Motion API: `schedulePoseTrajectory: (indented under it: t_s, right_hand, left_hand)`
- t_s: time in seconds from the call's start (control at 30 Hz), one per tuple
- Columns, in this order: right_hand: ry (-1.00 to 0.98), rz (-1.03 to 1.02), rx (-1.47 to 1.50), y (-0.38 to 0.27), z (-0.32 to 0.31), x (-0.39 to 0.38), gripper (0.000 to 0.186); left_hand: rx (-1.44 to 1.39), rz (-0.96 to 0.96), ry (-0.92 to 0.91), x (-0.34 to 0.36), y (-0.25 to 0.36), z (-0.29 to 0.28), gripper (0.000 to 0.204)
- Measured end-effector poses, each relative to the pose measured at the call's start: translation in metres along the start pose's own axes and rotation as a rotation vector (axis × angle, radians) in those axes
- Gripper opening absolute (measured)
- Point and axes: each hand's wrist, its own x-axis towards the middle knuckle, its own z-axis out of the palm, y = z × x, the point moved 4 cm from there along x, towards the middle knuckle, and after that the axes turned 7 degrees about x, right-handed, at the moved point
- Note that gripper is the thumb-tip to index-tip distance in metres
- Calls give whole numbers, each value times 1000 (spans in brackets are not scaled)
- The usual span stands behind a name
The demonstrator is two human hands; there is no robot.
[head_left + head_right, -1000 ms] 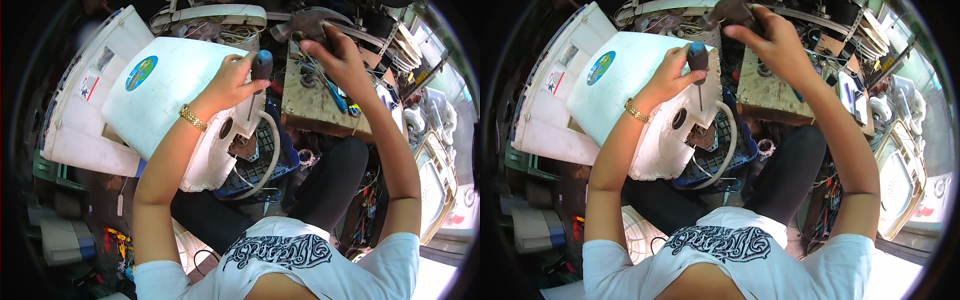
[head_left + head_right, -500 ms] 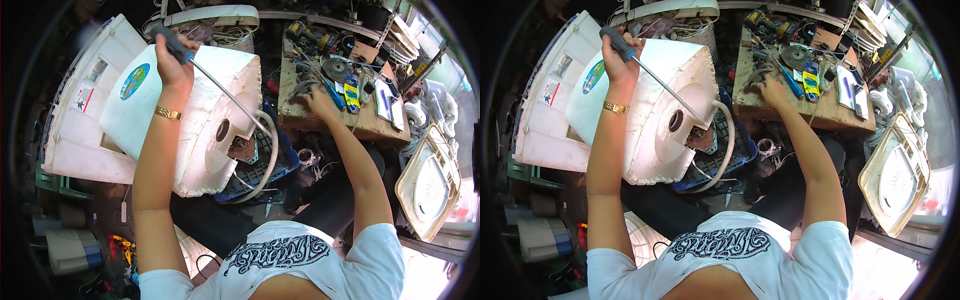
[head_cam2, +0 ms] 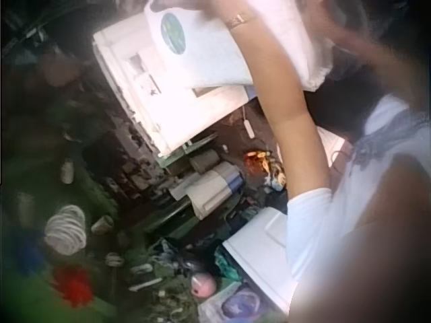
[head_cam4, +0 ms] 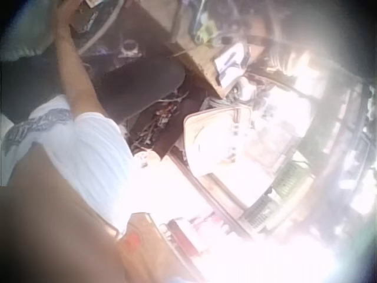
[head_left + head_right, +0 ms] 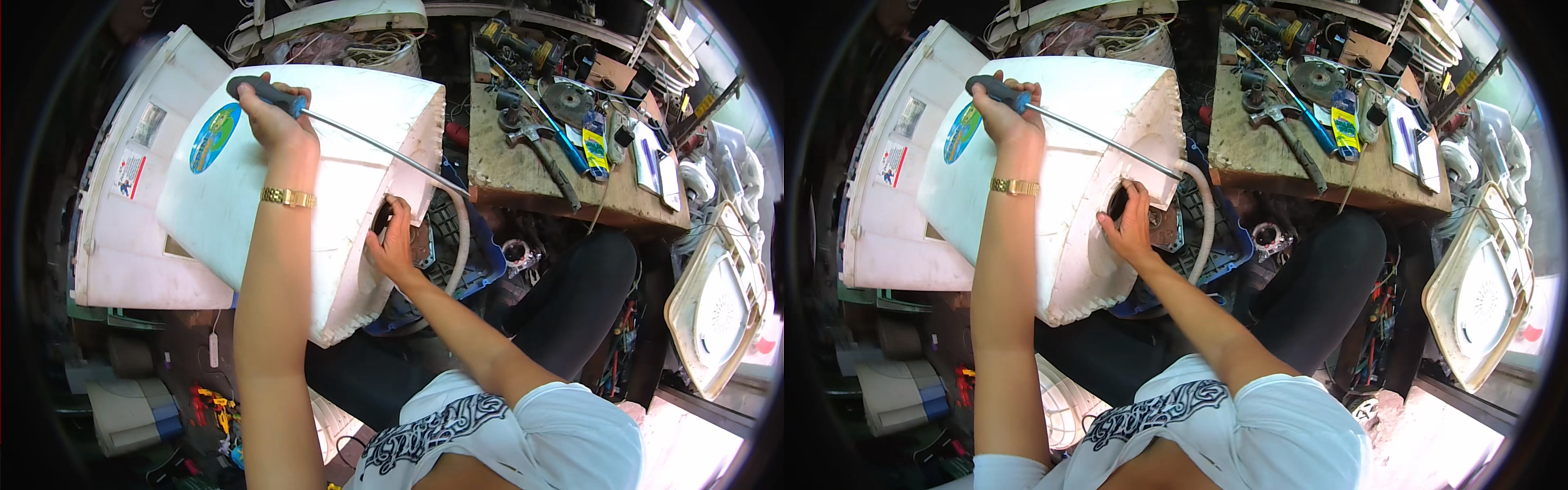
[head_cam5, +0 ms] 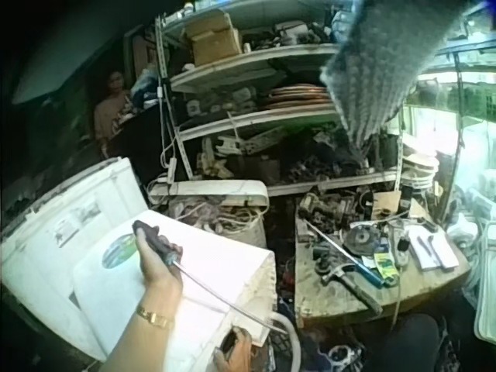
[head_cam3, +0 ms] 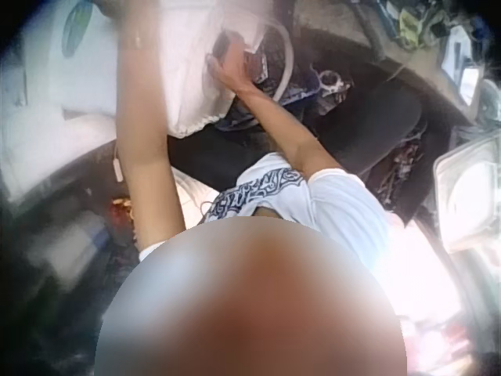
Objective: The person uses a screwdriver and hammer to remove a hose clamp from a white washing machine tub. They then flip the tub over and scrape residue from the interior with the screwdriver.
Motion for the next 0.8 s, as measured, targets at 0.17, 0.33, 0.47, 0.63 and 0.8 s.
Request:
schedulePoseTrajectory:
  t_s: [0.17,0.33,0.47,0.63,0.8]
  right_hand:
    - [110,33,9,19,11,1,81]
    - [90,108,-64,30,9,2,79]
    - [142,171,-14,32,9,-4,73]
    - [174,188,18,13,9,8,62]
    - [72,307,51,0,0,15,53]
  left_hand:
    - [-71,-67,8,-10,-8,2,46]
    - [2,-43,-22,-21,-17,8,42]
    - [-6,-61,-5,-25,-18,11,41]
    - [24,-41,37,-26,-14,16,40]
    - [63,-18,-75,-22,-10,18,41]
